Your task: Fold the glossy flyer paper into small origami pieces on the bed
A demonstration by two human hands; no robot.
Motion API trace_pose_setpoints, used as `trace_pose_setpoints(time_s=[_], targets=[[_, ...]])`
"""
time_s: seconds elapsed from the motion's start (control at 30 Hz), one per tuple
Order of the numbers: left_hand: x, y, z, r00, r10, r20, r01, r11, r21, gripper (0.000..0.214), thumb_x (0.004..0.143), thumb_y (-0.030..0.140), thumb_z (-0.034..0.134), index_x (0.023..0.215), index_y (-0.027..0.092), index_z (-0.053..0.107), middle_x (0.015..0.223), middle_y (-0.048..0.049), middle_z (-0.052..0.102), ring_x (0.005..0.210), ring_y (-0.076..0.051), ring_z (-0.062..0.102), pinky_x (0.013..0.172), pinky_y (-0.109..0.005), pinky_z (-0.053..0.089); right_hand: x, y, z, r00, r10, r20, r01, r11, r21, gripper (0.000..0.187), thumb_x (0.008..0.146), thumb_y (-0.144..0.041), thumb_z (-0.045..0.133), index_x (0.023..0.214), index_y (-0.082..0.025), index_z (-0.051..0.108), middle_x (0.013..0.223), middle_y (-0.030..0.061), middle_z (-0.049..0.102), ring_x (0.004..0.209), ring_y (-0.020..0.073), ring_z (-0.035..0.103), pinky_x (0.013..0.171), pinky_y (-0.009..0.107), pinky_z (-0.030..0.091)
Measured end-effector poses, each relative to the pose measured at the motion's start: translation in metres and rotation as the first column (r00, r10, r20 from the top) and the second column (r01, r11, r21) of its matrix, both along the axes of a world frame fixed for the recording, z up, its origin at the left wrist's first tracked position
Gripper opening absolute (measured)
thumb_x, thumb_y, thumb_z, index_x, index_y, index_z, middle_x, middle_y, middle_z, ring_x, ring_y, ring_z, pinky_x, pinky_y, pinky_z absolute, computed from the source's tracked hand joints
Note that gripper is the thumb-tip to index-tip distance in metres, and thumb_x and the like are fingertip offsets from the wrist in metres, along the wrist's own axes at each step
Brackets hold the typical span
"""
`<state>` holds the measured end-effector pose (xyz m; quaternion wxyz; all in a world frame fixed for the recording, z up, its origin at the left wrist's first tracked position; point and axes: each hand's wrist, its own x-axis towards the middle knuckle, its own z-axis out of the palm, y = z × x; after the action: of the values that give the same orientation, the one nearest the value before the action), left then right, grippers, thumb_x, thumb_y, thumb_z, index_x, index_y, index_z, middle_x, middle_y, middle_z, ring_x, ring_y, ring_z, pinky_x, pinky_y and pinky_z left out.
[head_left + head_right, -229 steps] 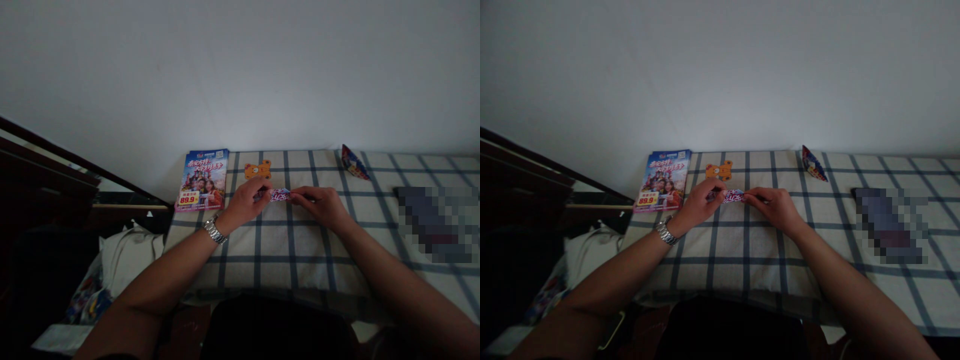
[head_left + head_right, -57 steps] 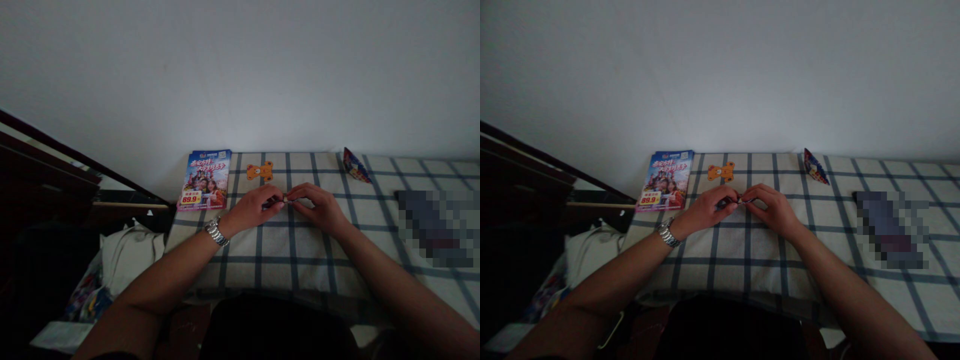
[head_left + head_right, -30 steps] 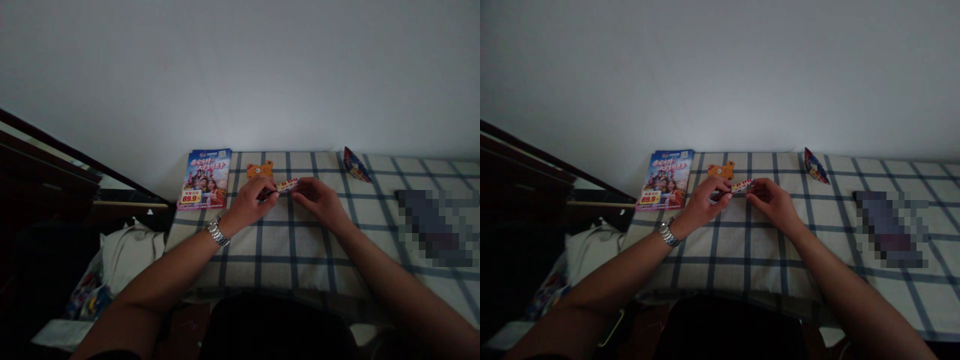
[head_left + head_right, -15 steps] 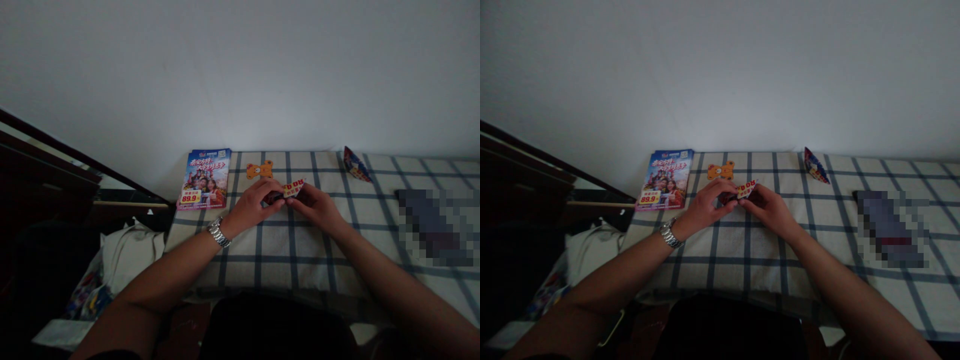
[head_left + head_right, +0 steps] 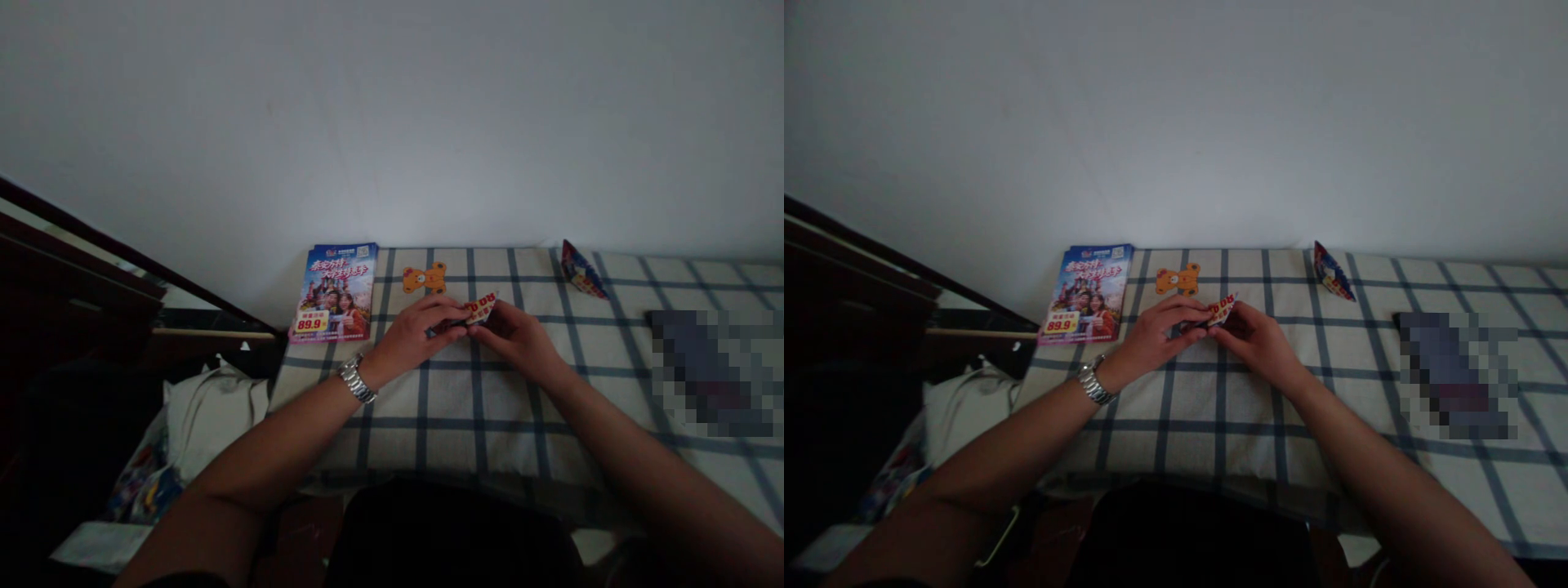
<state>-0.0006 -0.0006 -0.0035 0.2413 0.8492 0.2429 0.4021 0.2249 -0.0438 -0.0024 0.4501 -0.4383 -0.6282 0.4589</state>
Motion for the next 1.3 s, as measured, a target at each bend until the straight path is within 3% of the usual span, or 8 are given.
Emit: trace_pose_setpoints(time_s=[0.3, 0.73, 1.1, 1.3], targets=[[0.0002, -0.0005, 0.0014, 1.0, -0.004, -0.003, 0.004, 1.0, 0.01, 0.027, 0.1, 0.029, 0.072, 0.126, 0.025, 0.071, 0.125, -0.0066, 0.071, 0.116, -0.019, 0.07, 0.103, -0.04, 0.06, 0.0016, 0.0001, -0.0044, 1.0, 0.016, -0.016, -0.016, 1.0, -0.013, 0.035, 0.09, -0.046, 0.08, 0.118, -0.026, 0.071, 0.119, 0.0064, 0.079, 0.112, 0.0275, 0.074, 0.103, 0.044, 0.061], [-0.0005, -0.0018, 0.0021, 1.0, -0.007, -0.018, 0.006, 1.0, -0.021, 0.026, 0.101, 0.029, 0.07, 0.127, 0.026, 0.071, 0.127, -0.0069, 0.071, 0.118, -0.019, 0.07, 0.104, -0.042, 0.06, 0.0005, -0.0001, 0.0005, 1.0, 0.01, -0.014, -0.01, 0.999, -0.048, 0.033, 0.088, -0.045, 0.082, 0.112, -0.025, 0.07, 0.11, 0.0064, 0.079, 0.104, 0.0275, 0.075, 0.098, 0.045, 0.064], [0.0012, -0.0031, 0.0003, 1.0, 0.007, 0.017, -0.007, 1.0, -0.008, 0.023, 0.102, 0.027, 0.067, 0.125, 0.023, 0.07, 0.124, -0.0069, 0.071, 0.116, -0.019, 0.069, 0.105, -0.041, 0.06, 0.0013, -0.0014, -0.0041, 0.999, 0.047, -0.001, -0.047, 0.999, -0.02, 0.025, 0.093, -0.035, 0.076, 0.115, -0.026, 0.067, 0.111, 0.0049, 0.077, 0.105, 0.0247, 0.074, 0.097, 0.04, 0.062], [0.0029, -0.0056, 0.0027, 0.999, 0.018, 0.037, -0.017, 0.999, -0.03, 0.022, 0.1, 0.023, 0.069, 0.122, 0.024, 0.069, 0.123, -0.0064, 0.071, 0.115, -0.019, 0.07, 0.103, -0.041, 0.061, 0.0008, -0.0019, -0.0026, 0.999, 0.036, 0.037, -0.035, 0.999, -0.027, 0.029, 0.094, -0.043, 0.076, 0.116, -0.027, 0.065, 0.113, 0.006, 0.076, 0.103, 0.0263, 0.075, 0.092, 0.042, 0.065]])
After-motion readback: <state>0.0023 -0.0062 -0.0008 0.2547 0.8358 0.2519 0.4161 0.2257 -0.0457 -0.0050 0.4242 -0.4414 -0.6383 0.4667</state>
